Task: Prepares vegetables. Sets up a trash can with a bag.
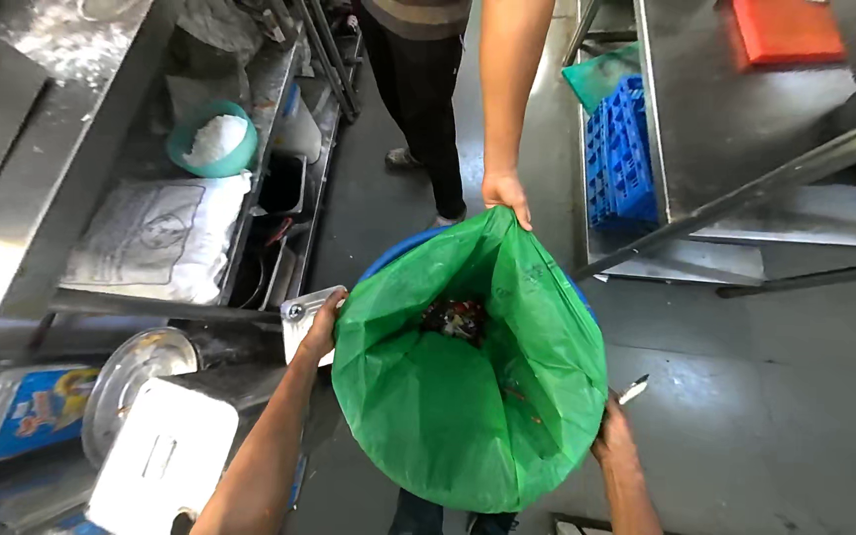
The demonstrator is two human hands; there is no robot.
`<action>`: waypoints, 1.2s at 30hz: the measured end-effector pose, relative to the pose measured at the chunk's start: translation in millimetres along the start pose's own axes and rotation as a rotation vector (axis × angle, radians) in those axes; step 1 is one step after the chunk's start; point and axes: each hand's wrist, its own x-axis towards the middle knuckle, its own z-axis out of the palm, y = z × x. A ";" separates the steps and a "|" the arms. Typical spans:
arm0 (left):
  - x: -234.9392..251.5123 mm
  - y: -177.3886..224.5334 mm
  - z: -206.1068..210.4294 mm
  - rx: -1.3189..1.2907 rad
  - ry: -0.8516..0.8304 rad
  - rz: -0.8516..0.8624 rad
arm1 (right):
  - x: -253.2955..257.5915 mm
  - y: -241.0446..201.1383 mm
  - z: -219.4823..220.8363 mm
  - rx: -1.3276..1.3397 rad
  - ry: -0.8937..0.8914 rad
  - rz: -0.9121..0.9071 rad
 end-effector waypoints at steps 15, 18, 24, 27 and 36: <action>56.0 44.3 15.6 0.470 0.162 0.072 | 30.9 12.7 15.4 -0.320 -0.018 0.140; 50.7 59.5 26.5 0.593 0.115 -0.052 | 11.4 -12.7 18.7 -0.220 0.028 0.143; 77.4 83.4 27.6 0.428 -0.080 0.127 | 4.3 -87.7 44.9 -0.417 0.147 -0.191; 76.0 123.3 62.3 0.688 -0.142 0.358 | 8.7 -96.6 68.9 -0.725 0.057 -0.302; 119.4 133.4 93.4 0.728 -0.328 0.194 | 29.5 -79.9 57.7 -0.297 0.088 -0.106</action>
